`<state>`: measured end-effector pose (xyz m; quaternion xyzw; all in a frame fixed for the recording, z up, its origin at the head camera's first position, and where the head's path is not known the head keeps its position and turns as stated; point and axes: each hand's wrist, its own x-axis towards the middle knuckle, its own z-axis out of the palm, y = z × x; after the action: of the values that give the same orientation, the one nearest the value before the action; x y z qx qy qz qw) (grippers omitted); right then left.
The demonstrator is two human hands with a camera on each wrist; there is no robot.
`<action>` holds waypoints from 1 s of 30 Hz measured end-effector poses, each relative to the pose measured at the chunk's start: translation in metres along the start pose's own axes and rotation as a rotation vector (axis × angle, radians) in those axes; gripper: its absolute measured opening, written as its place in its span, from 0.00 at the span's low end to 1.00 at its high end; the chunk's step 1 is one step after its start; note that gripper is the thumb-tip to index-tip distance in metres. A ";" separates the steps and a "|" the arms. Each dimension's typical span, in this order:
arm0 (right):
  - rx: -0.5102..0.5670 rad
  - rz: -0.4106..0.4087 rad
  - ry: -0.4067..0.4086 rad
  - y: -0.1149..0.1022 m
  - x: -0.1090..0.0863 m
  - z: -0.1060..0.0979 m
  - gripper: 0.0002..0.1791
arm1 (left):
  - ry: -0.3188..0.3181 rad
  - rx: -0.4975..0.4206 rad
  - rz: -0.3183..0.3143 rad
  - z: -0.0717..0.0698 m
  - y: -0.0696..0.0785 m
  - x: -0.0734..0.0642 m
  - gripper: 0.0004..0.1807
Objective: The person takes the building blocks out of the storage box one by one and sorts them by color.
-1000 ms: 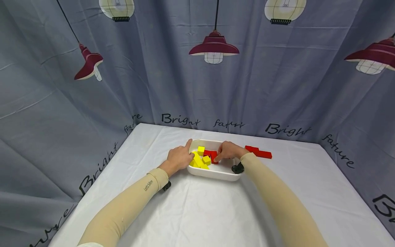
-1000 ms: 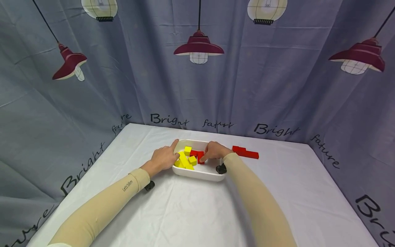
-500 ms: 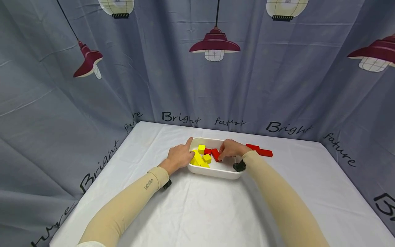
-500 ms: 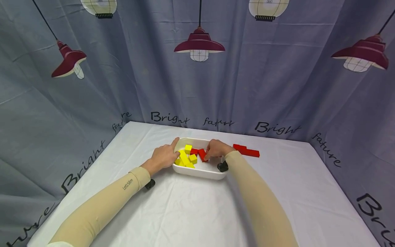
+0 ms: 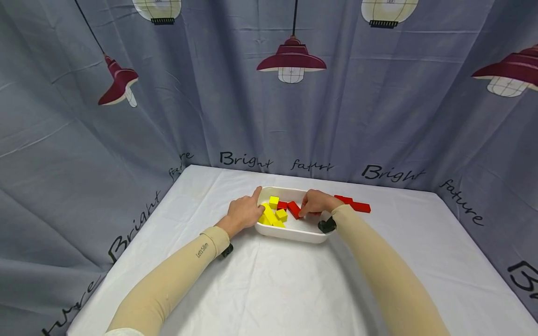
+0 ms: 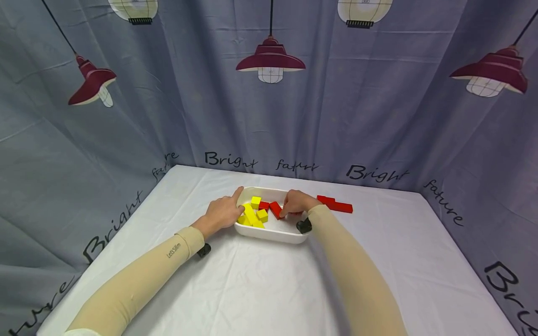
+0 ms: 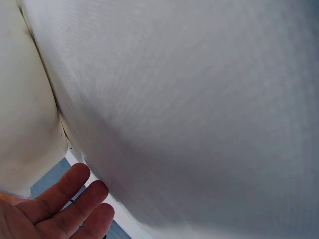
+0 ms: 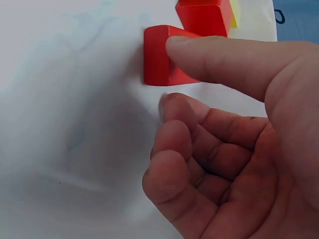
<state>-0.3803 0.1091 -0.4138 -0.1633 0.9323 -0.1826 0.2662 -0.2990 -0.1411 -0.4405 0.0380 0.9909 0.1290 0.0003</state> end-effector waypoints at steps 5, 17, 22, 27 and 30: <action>0.004 0.007 -0.023 -0.002 -0.002 0.000 0.13 | -0.004 0.000 -0.003 0.000 -0.001 0.000 0.38; 0.005 0.029 -0.054 -0.004 -0.002 0.007 0.18 | -0.011 -0.001 -0.010 0.001 0.000 0.000 0.38; -0.013 0.025 -0.047 -0.005 -0.003 0.006 0.18 | -0.008 0.011 -0.012 0.001 0.001 0.001 0.37; -0.041 0.023 -0.053 -0.006 -0.004 0.003 0.18 | -0.009 0.013 -0.018 0.001 0.001 0.002 0.37; -0.067 0.004 -0.043 -0.006 -0.004 0.004 0.18 | -0.011 0.011 -0.021 0.002 0.000 0.002 0.38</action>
<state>-0.3741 0.1042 -0.4123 -0.1739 0.9323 -0.1473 0.2808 -0.3008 -0.1401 -0.4422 0.0281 0.9919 0.1234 0.0071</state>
